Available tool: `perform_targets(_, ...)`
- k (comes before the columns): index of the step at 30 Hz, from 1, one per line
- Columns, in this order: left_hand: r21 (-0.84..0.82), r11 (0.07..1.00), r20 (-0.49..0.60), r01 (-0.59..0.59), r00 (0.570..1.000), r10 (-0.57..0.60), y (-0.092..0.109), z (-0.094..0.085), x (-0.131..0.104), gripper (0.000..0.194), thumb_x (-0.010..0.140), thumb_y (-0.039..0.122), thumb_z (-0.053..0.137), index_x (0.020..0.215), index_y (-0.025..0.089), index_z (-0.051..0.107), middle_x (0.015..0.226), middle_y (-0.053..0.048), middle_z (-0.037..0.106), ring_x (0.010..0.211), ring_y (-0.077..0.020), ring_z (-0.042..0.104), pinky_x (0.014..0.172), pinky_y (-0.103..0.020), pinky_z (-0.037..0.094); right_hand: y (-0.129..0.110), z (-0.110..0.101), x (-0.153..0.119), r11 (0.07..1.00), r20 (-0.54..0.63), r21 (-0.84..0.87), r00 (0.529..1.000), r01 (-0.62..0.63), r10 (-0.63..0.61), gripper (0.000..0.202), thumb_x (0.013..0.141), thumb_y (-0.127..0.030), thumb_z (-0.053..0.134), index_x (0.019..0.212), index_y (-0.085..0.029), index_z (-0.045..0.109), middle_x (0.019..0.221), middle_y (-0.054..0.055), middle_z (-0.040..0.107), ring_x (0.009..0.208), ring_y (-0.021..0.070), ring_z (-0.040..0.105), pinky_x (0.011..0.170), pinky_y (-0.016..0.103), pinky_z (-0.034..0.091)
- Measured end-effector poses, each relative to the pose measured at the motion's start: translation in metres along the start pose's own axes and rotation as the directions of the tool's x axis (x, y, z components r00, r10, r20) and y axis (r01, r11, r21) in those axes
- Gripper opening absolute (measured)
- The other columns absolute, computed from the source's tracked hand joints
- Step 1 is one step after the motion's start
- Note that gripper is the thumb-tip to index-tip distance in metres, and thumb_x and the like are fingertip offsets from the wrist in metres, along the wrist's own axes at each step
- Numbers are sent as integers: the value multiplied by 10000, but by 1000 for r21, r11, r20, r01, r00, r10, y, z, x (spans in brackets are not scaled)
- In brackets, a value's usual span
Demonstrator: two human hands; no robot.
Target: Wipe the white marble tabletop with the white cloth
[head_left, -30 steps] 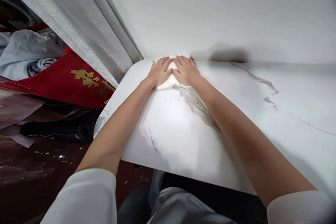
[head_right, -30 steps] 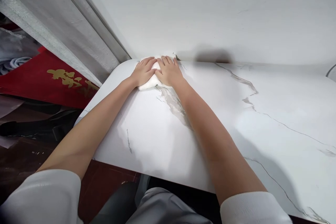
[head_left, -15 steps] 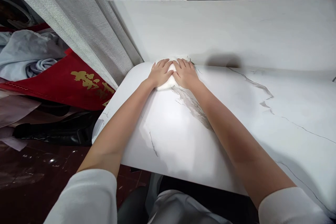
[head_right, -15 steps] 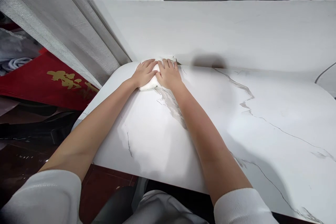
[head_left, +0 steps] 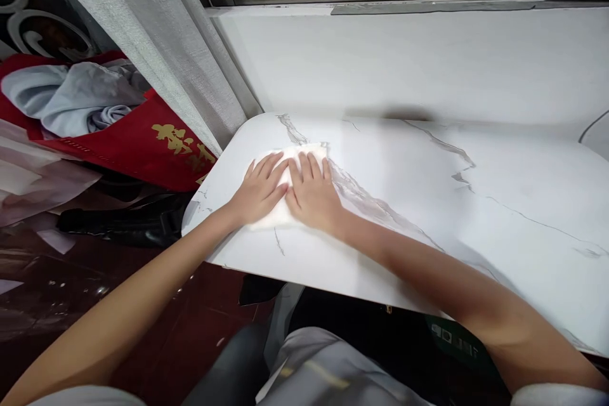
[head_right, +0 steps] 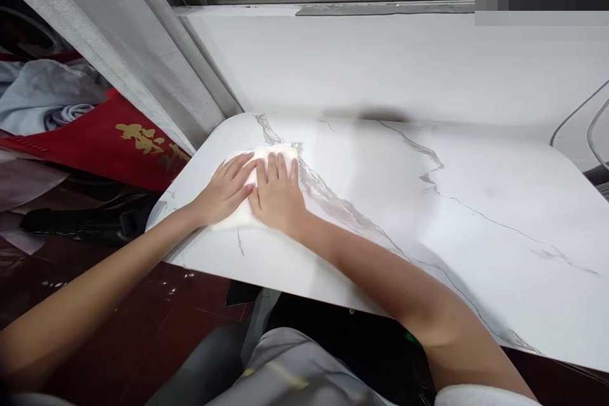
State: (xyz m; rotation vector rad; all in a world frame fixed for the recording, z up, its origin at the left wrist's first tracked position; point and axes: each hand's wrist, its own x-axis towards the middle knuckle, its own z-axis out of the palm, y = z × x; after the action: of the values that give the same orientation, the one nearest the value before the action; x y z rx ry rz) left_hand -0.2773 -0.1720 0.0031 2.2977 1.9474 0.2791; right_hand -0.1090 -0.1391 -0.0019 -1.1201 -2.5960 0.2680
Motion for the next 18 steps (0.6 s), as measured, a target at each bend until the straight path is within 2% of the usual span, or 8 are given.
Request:
perform_targets(6,0,1000,-70,29,997,-29,11,1,-87,566,1018,457,239,1567,325,227,1629,-77,310,1507,-291,257,1218,-562,212,-41,-4,-50,980,49,160,990,119,-129,665,988,-364,329,1554,-17,310,1635,206,223,1527,371,118,1237,600,68)
perform_targets(10,25,998,-110,64,992,-60,12,0,-127,582,1015,420,279,1578,407,128,1627,-49,320,1497,-304,290,1197,-584,260,-61,-4,-66,951,55,241,976,192,-211,662,985,-355,330,1547,-7,318,1634,209,209,1530,361,99,1245,596,62)
perform_targets(14,27,997,-97,74,993,-71,2,-7,-143,599,1008,388,306,1569,449,104,1628,-11,320,1488,-293,319,1194,-568,296,-76,-1,-66,937,75,266,964,226,-254,668,982,-352,336,1543,10,311,1630,222,200,1527,376,91,1235,623,73)
perform_targets(18,-3,998,-79,60,995,-60,-17,-15,-137,574,1009,402,317,1553,455,144,1616,-18,329,1488,-288,314,1202,-532,305,-86,6,-50,940,82,266,967,212,-241,667,986,-367,336,1541,1,318,1631,212,210,1528,372,102,1230,625,95)
